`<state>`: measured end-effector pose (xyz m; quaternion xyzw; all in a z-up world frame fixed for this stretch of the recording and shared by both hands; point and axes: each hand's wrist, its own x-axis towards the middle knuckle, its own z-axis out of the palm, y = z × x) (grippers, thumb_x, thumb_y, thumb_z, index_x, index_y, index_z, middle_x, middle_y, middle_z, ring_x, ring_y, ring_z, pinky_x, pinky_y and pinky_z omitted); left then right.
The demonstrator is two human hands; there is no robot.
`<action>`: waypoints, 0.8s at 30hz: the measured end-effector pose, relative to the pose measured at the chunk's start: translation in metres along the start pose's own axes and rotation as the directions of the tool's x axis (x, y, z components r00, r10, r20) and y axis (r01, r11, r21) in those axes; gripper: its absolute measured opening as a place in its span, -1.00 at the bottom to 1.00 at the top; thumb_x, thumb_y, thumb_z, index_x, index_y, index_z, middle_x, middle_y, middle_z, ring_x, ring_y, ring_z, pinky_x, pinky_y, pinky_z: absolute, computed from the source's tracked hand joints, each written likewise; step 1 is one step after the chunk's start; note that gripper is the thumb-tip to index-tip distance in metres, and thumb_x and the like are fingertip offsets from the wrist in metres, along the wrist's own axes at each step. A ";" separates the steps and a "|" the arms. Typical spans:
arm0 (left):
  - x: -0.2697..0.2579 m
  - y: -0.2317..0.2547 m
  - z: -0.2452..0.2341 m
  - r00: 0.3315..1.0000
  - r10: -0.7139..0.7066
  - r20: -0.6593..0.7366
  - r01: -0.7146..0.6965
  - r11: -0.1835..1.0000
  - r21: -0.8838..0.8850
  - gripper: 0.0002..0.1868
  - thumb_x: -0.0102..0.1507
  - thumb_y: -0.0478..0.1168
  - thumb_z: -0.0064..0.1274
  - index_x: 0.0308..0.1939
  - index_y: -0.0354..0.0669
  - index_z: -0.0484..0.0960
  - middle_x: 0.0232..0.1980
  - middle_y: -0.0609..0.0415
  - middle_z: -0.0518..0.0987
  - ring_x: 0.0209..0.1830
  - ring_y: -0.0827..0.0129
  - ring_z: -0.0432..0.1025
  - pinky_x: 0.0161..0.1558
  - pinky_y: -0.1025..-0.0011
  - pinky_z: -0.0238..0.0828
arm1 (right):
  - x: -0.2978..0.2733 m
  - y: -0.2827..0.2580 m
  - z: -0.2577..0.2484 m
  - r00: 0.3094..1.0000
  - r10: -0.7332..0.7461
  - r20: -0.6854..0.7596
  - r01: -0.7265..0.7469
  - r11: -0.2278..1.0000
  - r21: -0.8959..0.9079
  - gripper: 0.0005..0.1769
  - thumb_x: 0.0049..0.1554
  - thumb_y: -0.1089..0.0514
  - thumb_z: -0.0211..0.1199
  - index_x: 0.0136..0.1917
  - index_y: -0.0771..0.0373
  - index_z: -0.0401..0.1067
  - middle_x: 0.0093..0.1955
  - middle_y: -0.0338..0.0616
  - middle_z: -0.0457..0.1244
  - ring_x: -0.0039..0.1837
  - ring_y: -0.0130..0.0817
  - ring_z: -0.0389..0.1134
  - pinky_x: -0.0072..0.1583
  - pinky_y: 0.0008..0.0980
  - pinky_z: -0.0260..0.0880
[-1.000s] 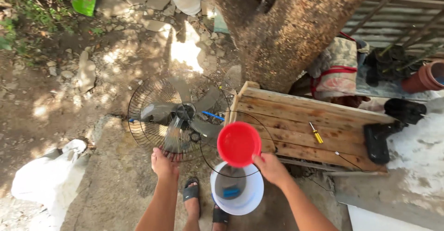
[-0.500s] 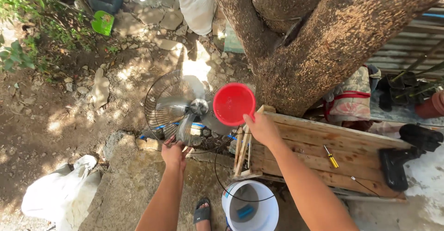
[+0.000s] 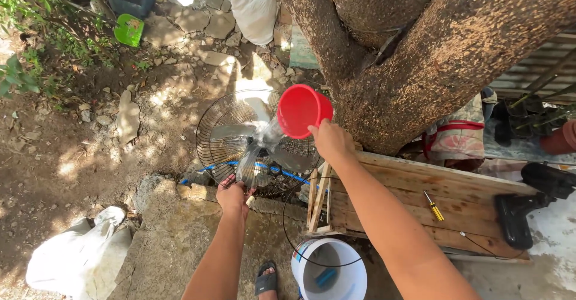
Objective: Wiping down the grill, blades, and base of an electric fan with a rag and assembling it using a screwdriver.
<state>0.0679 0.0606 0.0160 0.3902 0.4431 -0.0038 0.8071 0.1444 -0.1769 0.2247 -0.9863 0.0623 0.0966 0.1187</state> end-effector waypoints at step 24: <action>0.009 0.012 0.011 0.995 0.037 0.088 -0.031 0.997 -0.069 -0.74 0.25 -0.58 -0.10 -0.06 -0.27 0.52 -0.12 -0.08 0.62 -0.32 0.25 0.57 -0.45 0.28 0.62 | 0.057 -0.021 0.025 0.997 0.026 -0.078 -0.042 0.977 -0.209 -0.40 0.33 -0.28 -0.09 0.18 0.33 0.31 -0.31 -0.15 0.29 -0.40 -0.33 0.31 -0.41 -0.28 0.30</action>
